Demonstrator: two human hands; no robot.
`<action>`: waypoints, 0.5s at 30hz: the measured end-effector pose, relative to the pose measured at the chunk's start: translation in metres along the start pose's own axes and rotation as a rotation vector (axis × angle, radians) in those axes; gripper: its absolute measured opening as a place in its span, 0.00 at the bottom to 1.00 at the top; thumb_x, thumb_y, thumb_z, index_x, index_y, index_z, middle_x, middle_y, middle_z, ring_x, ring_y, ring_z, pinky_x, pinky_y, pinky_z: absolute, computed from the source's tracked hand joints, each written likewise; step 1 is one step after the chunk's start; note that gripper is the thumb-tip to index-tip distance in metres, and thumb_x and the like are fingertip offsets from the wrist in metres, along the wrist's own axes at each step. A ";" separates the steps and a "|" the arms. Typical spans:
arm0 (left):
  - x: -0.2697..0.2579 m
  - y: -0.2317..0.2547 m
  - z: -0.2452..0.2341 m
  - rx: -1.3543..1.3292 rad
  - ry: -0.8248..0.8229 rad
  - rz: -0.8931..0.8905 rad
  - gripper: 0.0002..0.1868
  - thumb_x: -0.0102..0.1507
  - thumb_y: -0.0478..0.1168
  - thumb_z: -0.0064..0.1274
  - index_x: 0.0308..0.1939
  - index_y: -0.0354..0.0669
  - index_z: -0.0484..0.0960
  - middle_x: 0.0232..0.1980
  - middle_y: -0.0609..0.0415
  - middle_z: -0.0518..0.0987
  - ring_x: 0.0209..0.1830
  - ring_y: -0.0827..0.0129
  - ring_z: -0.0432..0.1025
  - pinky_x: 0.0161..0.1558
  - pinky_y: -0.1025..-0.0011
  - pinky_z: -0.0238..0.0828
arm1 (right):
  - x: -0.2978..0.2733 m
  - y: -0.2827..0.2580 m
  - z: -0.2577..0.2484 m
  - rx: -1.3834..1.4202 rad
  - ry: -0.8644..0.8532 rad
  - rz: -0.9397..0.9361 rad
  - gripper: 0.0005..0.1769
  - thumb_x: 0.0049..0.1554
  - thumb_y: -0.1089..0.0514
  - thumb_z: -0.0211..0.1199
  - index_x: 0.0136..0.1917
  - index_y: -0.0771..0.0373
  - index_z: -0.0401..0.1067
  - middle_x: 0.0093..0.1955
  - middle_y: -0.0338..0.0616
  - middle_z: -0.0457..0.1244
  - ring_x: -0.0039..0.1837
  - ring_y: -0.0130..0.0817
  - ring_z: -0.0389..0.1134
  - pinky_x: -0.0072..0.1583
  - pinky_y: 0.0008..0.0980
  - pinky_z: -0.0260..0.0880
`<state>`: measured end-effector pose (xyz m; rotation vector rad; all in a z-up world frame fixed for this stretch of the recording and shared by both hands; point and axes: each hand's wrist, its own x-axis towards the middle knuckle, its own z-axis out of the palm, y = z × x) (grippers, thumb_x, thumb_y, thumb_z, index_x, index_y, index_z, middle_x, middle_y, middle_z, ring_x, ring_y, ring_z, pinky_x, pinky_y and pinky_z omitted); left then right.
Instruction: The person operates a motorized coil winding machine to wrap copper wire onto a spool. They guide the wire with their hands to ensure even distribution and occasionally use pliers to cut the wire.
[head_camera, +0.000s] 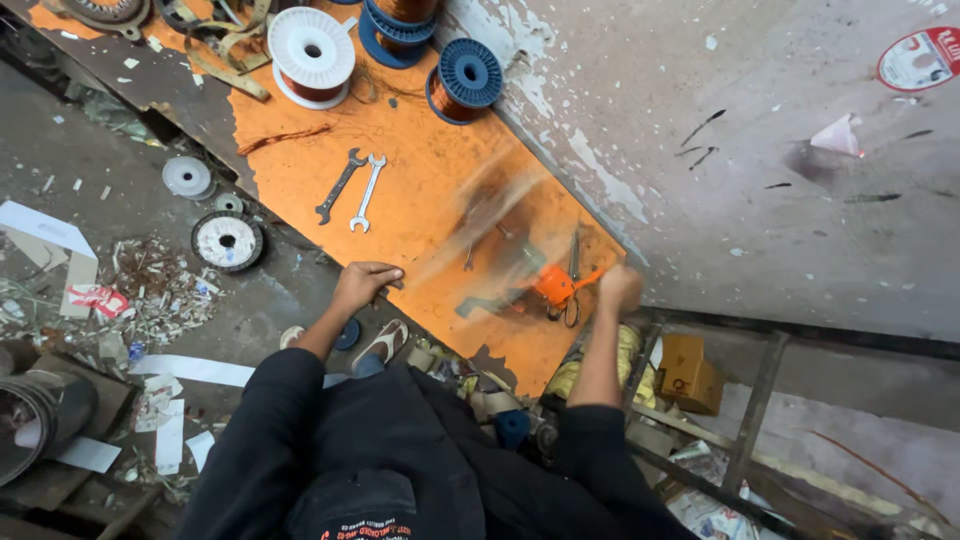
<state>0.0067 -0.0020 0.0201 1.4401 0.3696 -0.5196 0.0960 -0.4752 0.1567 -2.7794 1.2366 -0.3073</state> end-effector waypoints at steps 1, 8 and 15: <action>0.000 -0.001 -0.001 0.020 0.010 -0.009 0.13 0.63 0.42 0.62 0.48 0.38 0.90 0.31 0.45 0.84 0.16 0.72 0.71 0.18 0.73 0.68 | -0.010 -0.004 0.014 -0.031 -0.017 -0.039 0.30 0.62 0.37 0.53 0.42 0.64 0.81 0.44 0.61 0.70 0.47 0.62 0.73 0.47 0.57 0.71; -0.003 0.000 -0.003 -0.088 -0.057 0.039 0.13 0.64 0.41 0.60 0.46 0.35 0.89 0.35 0.52 0.87 0.12 0.73 0.68 0.17 0.73 0.65 | -0.146 0.033 0.030 0.026 -0.309 -0.238 0.29 0.64 0.40 0.43 0.54 0.62 0.77 0.49 0.59 0.71 0.51 0.63 0.71 0.52 0.60 0.69; -0.001 -0.004 -0.002 -0.069 -0.062 0.051 0.13 0.63 0.41 0.59 0.46 0.36 0.89 0.36 0.53 0.88 0.13 0.74 0.69 0.17 0.74 0.66 | -0.182 0.084 -0.037 -0.097 -0.066 -0.044 0.39 0.62 0.31 0.48 0.39 0.69 0.80 0.38 0.66 0.69 0.45 0.66 0.71 0.48 0.61 0.68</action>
